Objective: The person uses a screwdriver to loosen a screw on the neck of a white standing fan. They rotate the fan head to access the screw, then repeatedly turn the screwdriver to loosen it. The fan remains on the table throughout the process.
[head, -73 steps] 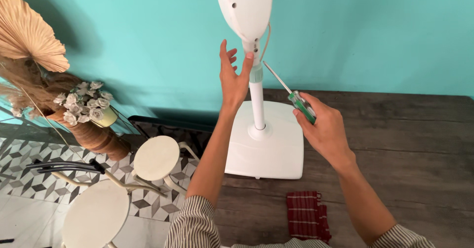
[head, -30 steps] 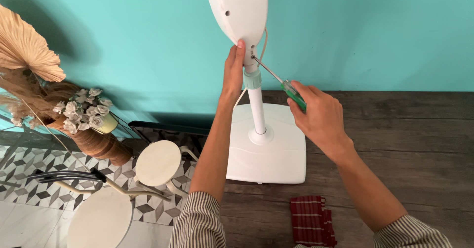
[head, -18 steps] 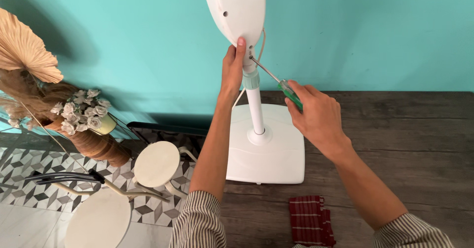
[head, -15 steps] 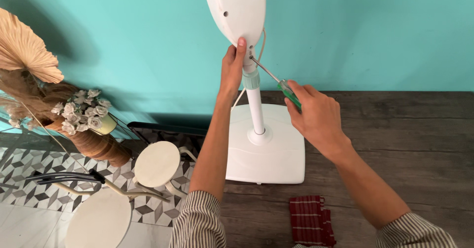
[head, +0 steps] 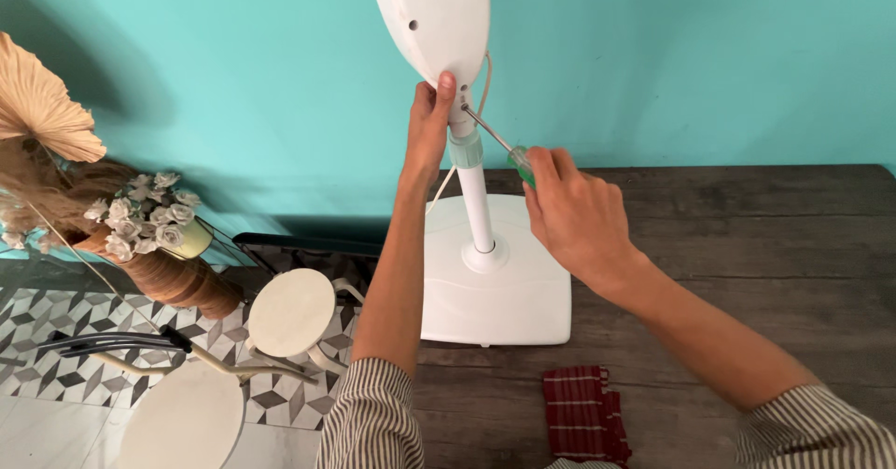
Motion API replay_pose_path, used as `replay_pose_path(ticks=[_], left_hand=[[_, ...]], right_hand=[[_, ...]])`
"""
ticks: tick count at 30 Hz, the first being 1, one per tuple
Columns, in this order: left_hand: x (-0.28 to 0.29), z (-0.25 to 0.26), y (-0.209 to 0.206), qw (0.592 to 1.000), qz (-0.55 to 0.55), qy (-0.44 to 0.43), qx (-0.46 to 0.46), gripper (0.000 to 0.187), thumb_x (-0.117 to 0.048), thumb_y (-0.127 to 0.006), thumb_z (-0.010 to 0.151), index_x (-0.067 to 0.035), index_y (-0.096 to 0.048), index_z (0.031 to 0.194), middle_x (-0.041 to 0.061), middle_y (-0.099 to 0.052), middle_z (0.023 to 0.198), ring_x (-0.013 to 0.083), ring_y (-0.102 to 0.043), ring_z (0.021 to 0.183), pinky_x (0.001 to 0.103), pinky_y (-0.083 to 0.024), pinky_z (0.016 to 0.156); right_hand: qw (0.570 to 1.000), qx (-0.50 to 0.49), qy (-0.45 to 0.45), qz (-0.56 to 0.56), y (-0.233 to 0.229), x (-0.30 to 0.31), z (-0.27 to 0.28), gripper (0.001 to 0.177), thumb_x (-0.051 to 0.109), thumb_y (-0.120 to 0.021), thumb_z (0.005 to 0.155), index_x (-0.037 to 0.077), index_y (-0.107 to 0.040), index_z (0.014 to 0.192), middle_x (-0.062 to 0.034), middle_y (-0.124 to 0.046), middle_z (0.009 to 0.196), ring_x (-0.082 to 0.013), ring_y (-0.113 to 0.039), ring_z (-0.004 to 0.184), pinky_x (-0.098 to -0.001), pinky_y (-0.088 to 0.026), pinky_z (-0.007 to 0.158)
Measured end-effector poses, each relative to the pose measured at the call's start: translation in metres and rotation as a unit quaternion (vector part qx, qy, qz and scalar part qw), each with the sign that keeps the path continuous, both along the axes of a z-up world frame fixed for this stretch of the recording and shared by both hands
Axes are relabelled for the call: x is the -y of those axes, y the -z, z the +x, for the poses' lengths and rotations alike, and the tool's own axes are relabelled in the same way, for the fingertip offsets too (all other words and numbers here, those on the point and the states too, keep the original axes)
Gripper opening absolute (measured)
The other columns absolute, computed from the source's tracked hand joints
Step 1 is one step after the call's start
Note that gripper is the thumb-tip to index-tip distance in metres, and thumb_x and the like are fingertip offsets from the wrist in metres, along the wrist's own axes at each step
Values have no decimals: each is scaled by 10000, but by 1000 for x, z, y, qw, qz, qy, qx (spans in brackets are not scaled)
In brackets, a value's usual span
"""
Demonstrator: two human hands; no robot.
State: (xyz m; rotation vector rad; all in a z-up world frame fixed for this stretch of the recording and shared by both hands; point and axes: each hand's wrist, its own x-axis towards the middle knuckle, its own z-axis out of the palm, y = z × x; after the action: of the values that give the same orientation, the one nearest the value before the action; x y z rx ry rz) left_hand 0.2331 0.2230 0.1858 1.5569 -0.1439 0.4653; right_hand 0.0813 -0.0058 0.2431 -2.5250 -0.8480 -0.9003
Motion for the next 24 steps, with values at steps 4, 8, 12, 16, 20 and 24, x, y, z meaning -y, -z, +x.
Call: replay_pose_path(ticks=[4, 8, 12, 16, 20, 24], left_hand=[[3, -4, -3, 1000, 10, 2, -22, 1114, -852, -455, 844, 110, -418, 1405, 322, -545, 1342, 406, -527, 1336, 518, -415, 1114], [10, -16, -12, 999, 8, 37, -27, 1166, -885, -380, 835, 32, -259, 1546, 283, -377, 1541, 401, -349, 1468, 526, -306, 1179], [12, -25, -19, 996, 7, 68, -55, 1188, -901, -340, 825, -22, -186, 1609, 262, -283, 1632, 399, -259, 1534, 539, -258, 1210], [13, -25, -18, 996, 18, 54, -75, 1195, -911, -313, 811, -18, -196, 1597, 270, -310, 1605, 406, -279, 1518, 558, -260, 1196], [14, -23, -17, 995, 16, 57, -82, 1203, -920, -314, 802, -12, -199, 1583, 278, -327, 1589, 409, -291, 1514, 570, -256, 1197], [14, -24, -17, 994, 17, 48, -94, 1205, -919, -310, 786, -20, -203, 1581, 270, -320, 1587, 403, -280, 1505, 572, -246, 1188]], right_hand=[[998, 58, 25, -19, -13, -1, -3, 265, 130, -731, 879, 33, -639, 1108, -106, -684, 945, -282, -697, 634, -402, -498, 436], [997, 61, 39, -40, -13, -5, -4, 290, 142, -734, 900, 31, -664, 1159, -86, -687, 879, -250, -705, 633, -381, -503, 431], [996, 57, 40, -55, -6, -10, -1, 338, 143, -717, 907, -10, -674, 1205, -111, -712, 900, -221, -690, 555, -339, -494, 393], [995, 46, 48, -74, -5, -12, -2, 336, 153, -704, 915, -20, -678, 1201, -109, -706, 820, -223, -665, 482, -348, -480, 358], [995, 16, 54, -84, -11, -13, -1, 296, 176, -696, 943, -21, -670, 1163, -107, -686, 742, -251, -659, 473, -363, -488, 369], [995, -13, 47, -82, -15, -12, 0, 303, 192, -681, 949, -35, -657, 1149, -124, -685, 737, -274, -661, 468, -368, -497, 368]])
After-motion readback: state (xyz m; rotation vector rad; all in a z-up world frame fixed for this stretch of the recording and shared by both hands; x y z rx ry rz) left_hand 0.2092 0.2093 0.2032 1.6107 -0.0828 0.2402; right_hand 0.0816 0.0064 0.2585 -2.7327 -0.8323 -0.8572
